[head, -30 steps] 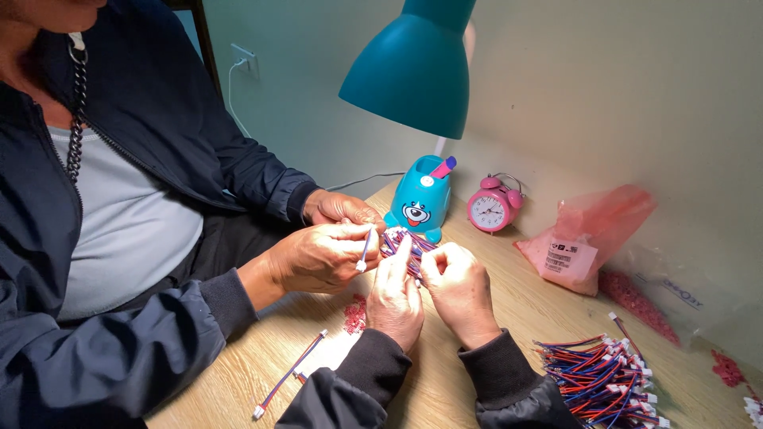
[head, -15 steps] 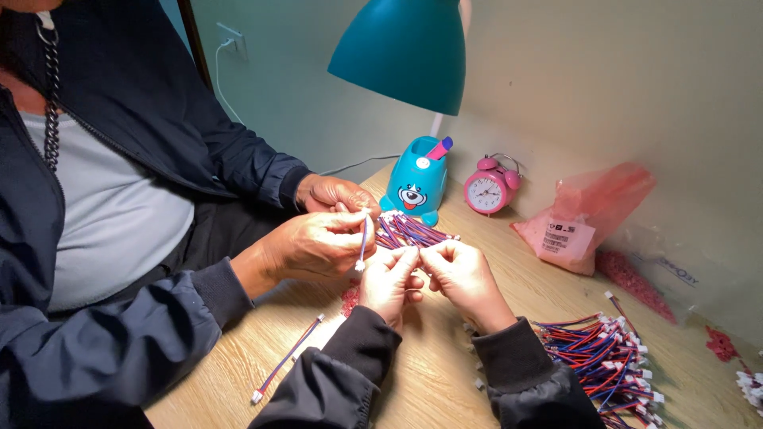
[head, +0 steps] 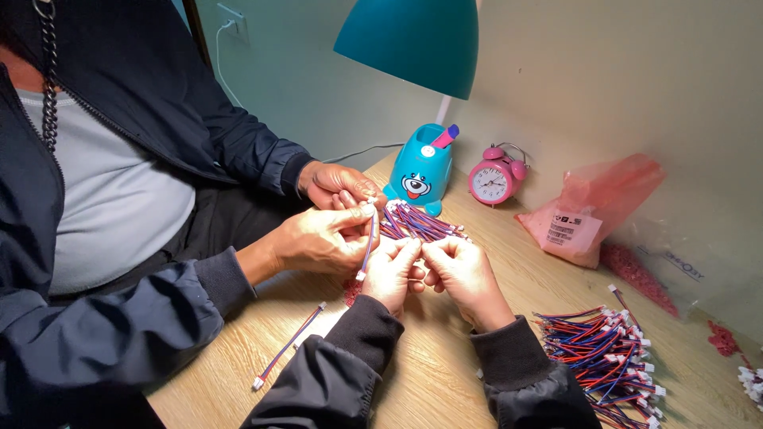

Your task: Assemble electronic wire harnesses by manually attaching plastic connectors to wire bundles.

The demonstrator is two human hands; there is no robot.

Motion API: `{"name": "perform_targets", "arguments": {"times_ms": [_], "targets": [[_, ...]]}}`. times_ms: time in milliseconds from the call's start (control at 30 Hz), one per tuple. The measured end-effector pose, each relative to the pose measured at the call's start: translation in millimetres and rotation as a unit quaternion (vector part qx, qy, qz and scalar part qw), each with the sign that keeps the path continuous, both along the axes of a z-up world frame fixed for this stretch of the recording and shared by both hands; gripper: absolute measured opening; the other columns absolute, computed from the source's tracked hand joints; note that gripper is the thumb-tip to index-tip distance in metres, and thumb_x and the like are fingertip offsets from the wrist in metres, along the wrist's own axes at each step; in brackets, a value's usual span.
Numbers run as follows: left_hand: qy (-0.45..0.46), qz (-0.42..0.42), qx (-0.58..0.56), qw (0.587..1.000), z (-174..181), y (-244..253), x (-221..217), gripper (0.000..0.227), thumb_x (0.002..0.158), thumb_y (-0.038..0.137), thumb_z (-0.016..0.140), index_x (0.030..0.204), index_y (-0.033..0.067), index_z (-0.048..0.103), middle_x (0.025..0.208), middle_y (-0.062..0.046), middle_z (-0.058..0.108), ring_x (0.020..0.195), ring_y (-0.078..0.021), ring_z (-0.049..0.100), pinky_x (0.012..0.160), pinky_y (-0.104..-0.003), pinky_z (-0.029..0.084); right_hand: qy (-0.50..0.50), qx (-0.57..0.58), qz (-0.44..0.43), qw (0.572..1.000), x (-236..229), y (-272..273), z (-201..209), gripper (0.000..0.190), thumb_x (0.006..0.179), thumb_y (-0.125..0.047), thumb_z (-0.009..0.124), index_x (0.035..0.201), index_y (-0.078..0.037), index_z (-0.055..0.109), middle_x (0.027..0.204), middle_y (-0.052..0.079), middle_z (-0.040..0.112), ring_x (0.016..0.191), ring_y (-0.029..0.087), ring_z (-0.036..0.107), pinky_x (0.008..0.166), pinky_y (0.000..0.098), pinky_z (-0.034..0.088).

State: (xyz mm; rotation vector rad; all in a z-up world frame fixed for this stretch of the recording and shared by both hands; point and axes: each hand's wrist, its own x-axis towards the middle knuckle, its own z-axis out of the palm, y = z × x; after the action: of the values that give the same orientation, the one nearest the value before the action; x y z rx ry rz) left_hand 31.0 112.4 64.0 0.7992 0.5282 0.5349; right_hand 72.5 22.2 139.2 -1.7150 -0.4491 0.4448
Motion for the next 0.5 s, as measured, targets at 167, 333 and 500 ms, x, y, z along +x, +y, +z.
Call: {"name": "perform_targets", "arguments": {"times_ms": [167, 333, 500], "targets": [[0.007, 0.007, -0.011, 1.0, -4, 0, 2, 0.026, 0.087, 0.024, 0.075, 0.103, 0.0046, 0.069, 0.082, -0.007, 0.069, 0.053, -0.0106, 0.062, 0.042, -0.022, 0.058, -0.029, -0.021, -0.027, 0.999, -5, 3, 3, 0.02, 0.078, -0.017, 0.073, 0.072, 0.002, 0.067, 0.052, 0.013, 0.06, 0.047, 0.017, 0.061, 0.044, 0.0245, 0.049], [-0.015, -0.008, -0.044, 0.999, 18, -8, -9, 0.032, 0.087, 0.026, 0.072, 0.108, 0.0032, 0.064, 0.084, -0.004, 0.065, 0.056, -0.0084, 0.059, 0.043, -0.019, 0.056, -0.07, -0.057, -0.047, 0.995, -11, -1, 12, 0.019, 0.081, -0.016, 0.068, 0.073, 0.001, 0.069, 0.055, 0.014, 0.063, 0.05, 0.016, 0.063, 0.046, 0.0258, 0.052], [-0.041, -0.035, -0.078, 0.995, 17, -10, -5, 0.036, 0.085, 0.026, 0.076, 0.109, 0.0053, 0.06, 0.083, 0.0, 0.062, 0.053, -0.0059, 0.057, 0.042, -0.017, 0.054, -0.084, -0.07, -0.064, 0.992, -17, -5, 10, 0.017, 0.082, -0.015, 0.066, 0.076, 0.0, 0.071, 0.059, 0.014, 0.067, 0.051, 0.017, 0.066, 0.048, 0.0271, 0.055]]}}
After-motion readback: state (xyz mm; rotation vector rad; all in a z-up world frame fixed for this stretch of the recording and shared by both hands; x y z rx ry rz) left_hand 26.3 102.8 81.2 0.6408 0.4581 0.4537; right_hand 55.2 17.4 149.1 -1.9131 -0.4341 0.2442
